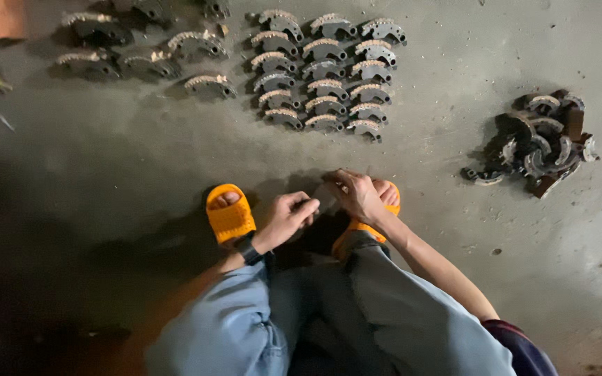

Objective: The person sorts a large pile of motorcycle brake shoes on the floor by picking them up by hand and arranging them into smaller grouped piles.

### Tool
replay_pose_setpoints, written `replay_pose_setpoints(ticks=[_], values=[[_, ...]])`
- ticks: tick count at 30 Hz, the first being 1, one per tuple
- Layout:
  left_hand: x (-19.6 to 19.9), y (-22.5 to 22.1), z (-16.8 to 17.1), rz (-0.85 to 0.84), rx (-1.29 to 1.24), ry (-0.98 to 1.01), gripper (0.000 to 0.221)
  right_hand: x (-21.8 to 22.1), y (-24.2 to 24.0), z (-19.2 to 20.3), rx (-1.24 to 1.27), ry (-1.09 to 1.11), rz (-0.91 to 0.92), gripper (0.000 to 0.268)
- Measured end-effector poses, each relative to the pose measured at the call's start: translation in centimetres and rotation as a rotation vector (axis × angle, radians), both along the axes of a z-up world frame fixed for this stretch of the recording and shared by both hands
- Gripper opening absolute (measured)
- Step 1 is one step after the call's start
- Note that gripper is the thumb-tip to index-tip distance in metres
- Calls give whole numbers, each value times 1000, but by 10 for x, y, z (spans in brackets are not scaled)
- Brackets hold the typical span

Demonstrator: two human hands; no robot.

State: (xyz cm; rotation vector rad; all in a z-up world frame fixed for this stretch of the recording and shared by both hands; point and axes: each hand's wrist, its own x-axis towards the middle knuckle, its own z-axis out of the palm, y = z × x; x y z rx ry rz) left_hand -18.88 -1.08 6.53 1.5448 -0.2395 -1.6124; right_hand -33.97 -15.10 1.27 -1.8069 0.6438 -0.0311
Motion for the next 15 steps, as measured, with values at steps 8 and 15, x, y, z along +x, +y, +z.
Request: replay_pose_setpoints(ticks=[8, 15], values=[[24, 5, -21, -75, -87, 20, 20, 37, 16, 6, -84, 22, -49, 15], [59, 44, -25, -61, -303, 23, 19, 58, -55, 4, -365, 68, -148, 8]])
